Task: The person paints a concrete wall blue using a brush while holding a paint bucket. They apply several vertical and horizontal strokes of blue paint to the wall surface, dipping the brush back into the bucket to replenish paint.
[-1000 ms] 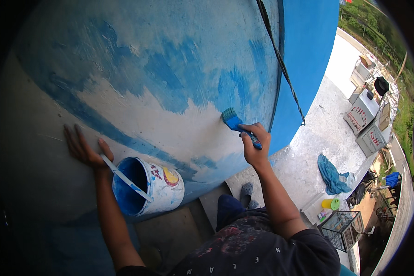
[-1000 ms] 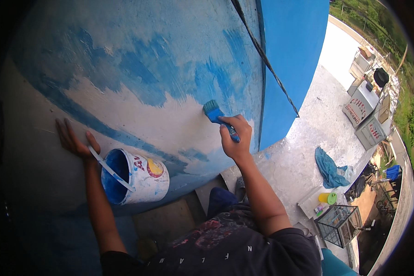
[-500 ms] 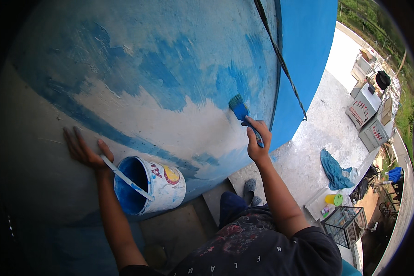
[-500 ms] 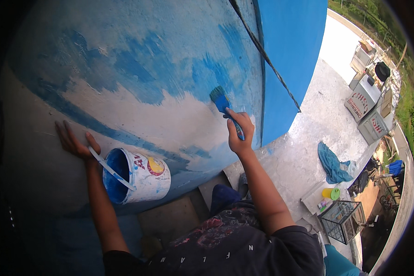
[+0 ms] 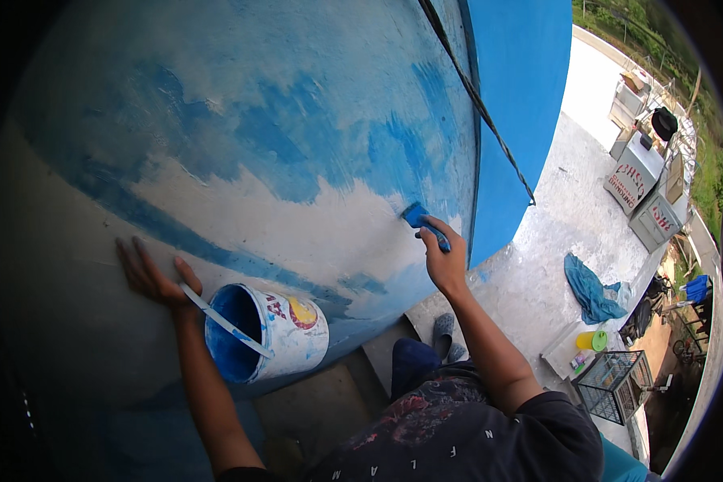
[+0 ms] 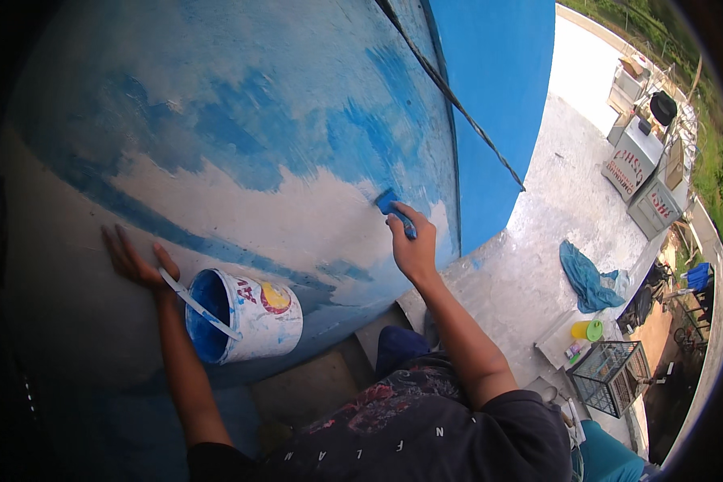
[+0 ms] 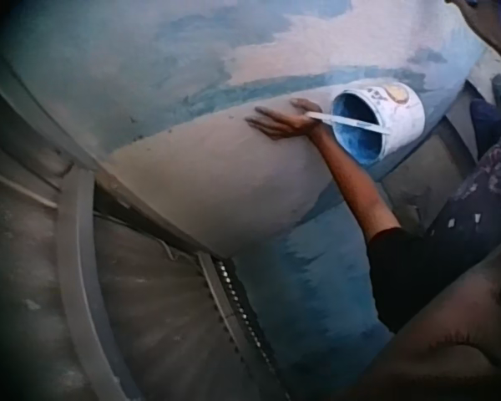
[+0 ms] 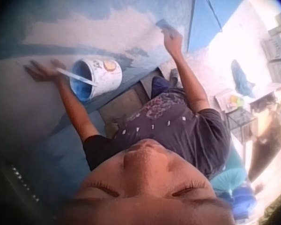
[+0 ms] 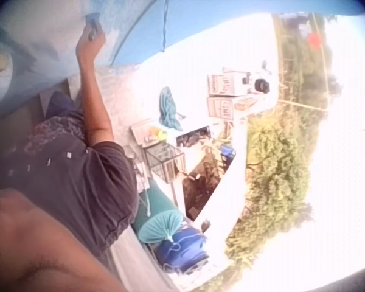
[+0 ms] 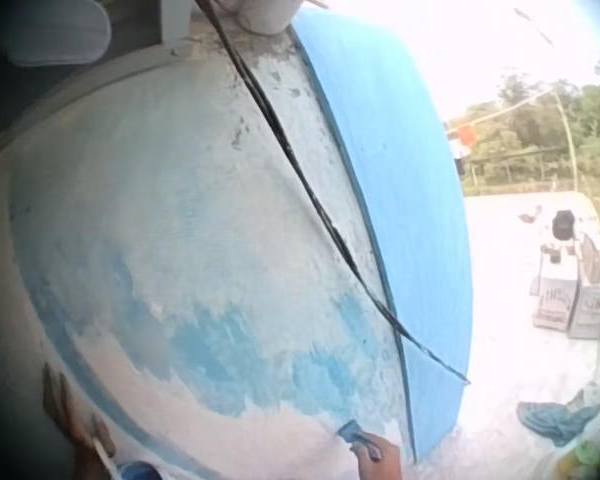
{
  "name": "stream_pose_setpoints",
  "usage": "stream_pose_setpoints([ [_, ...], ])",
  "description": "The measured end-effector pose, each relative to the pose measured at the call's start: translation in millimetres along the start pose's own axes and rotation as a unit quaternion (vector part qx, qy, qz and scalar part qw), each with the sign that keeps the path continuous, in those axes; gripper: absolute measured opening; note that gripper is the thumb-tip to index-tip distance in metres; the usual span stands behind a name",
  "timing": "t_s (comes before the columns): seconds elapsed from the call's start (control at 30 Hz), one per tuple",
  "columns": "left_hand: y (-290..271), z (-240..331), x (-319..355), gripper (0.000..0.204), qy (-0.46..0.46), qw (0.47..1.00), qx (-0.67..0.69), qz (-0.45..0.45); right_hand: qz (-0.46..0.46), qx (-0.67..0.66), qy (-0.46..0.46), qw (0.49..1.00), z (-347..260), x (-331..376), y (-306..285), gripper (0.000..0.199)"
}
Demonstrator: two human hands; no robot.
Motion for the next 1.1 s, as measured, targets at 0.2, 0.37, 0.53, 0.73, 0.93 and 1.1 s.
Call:
stream_pose_setpoints([
  [0.2,2,-3,3,0.071,0.002,1.0,-0.016,-0.003,-0.039,-0.077,-0.252,0.964,-58,7,3,0.032],
  [0.37,3,1,-1,0.07,-0.005,1.0,-0.009,0.007,0.002,-0.082,-0.212,0.974,56,7,7,0.03],
  [0.53,1,3,-6,0.069,0.001,1.0,-0.004,0.012,0.037,0.043,-0.06,0.997,144,18,-17,0.027],
  [0.73,3,-1,2,0.068,0.004,1.0,-0.012,0.008,0.057,0.011,-0.001,0.998,75,5,-8,0.03],
  [0.93,-2,-3,0,0.067,0.009,1.0,-0.009,0.012,-0.039,-0.096,-0.156,0.982,-52,18,-10,0.033],
  [1.1,-1,2,-9,0.067,0.019,0.999,-0.011,0.026,-0.066,-0.114,-0.231,0.964,-89,18,-10,0.034],
])
Point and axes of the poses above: each hand's wrist, its own x-axis away from the middle knuckle, its own y-axis out of the palm, z = x × y, the point moved 1 cm from there along -x, towards the middle knuckle
